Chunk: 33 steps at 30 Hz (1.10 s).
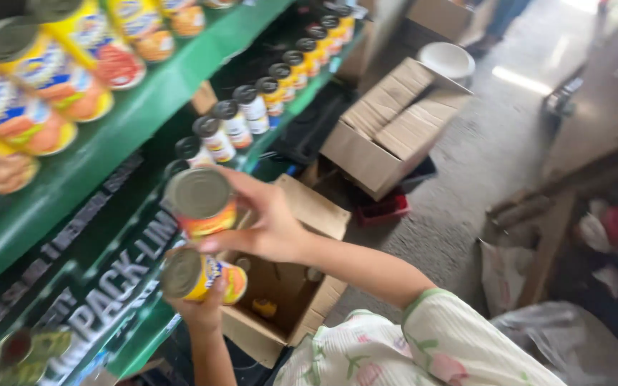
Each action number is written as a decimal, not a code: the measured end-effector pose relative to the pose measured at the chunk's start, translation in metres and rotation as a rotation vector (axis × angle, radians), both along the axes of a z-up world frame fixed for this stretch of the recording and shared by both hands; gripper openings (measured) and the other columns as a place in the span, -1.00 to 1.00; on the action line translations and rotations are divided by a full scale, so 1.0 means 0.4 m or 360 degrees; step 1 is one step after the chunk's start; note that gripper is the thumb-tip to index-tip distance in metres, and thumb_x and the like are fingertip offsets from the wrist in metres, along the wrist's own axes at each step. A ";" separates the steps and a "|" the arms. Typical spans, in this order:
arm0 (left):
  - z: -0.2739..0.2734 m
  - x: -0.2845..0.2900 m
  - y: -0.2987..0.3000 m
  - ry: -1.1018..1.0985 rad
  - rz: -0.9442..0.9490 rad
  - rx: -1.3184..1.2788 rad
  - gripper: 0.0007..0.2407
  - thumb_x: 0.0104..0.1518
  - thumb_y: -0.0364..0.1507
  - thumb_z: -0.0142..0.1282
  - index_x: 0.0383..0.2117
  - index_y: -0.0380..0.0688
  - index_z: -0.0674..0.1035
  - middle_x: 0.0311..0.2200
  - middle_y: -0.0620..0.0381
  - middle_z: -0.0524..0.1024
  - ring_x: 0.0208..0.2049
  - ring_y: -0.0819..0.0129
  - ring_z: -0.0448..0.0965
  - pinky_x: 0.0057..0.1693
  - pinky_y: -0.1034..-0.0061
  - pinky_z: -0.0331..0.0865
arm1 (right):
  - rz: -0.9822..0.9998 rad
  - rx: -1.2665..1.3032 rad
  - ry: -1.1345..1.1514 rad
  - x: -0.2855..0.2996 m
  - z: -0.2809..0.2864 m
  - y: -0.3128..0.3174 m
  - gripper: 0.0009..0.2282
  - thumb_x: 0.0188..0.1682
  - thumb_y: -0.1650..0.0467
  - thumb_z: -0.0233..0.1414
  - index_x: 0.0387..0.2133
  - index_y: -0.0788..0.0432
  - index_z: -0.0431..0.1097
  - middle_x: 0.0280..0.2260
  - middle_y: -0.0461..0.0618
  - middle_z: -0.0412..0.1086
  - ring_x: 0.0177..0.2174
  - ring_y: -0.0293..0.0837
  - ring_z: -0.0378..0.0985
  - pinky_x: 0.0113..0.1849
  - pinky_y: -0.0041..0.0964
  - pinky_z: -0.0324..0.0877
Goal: Organizing and placing various canned goods onto store shelves from cardboard boxes.
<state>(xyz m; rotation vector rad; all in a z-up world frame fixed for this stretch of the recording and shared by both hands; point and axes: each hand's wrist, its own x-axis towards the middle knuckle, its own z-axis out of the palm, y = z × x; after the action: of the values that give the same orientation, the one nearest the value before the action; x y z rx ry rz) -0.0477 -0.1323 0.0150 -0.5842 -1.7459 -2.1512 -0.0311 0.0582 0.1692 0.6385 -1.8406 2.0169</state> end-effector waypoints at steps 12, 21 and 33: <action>-0.024 0.291 0.413 -0.0819 -0.1148 0.0212 -0.44 -0.07 -0.48 0.34 0.14 -0.42 0.46 -0.01 -0.09 0.53 -0.12 0.35 0.59 0.05 0.39 0.50 | -0.0857 -0.0598 -0.0445 0.489 -0.177 0.350 -0.15 -0.34 0.57 0.37 0.29 0.25 0.10 -0.02 0.13 0.48 -0.02 -0.09 0.54 0.09 -0.13 0.39; -0.001 0.484 0.438 -0.1291 -0.1541 0.0604 -0.38 -0.12 -0.35 0.38 0.12 -0.37 0.42 0.09 0.01 0.56 -0.13 0.35 0.60 0.00 0.35 0.52 | -0.1040 -0.0922 -0.0612 0.736 -0.213 0.349 -0.44 -0.24 0.42 0.30 0.06 0.33 0.29 -0.10 0.08 0.50 -0.12 -0.15 0.57 -0.03 -0.19 0.45; 0.053 0.435 0.180 -0.1245 -0.1522 0.0916 -0.40 0.03 -0.27 0.39 0.14 -0.35 0.39 -0.01 -0.11 0.54 -0.01 0.13 0.59 0.14 0.16 0.49 | -0.0636 -0.1005 -0.0869 0.613 -0.177 0.114 -0.52 0.00 0.23 0.01 0.13 0.28 0.29 -0.03 0.17 0.49 -0.10 -0.10 0.57 -0.07 -0.18 0.47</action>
<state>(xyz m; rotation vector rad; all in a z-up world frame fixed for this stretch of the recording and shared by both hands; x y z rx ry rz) 0.1263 -0.0602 0.0363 -0.4872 -1.0113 -3.7521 0.2142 0.1040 0.0985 -0.4559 -1.2696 2.4187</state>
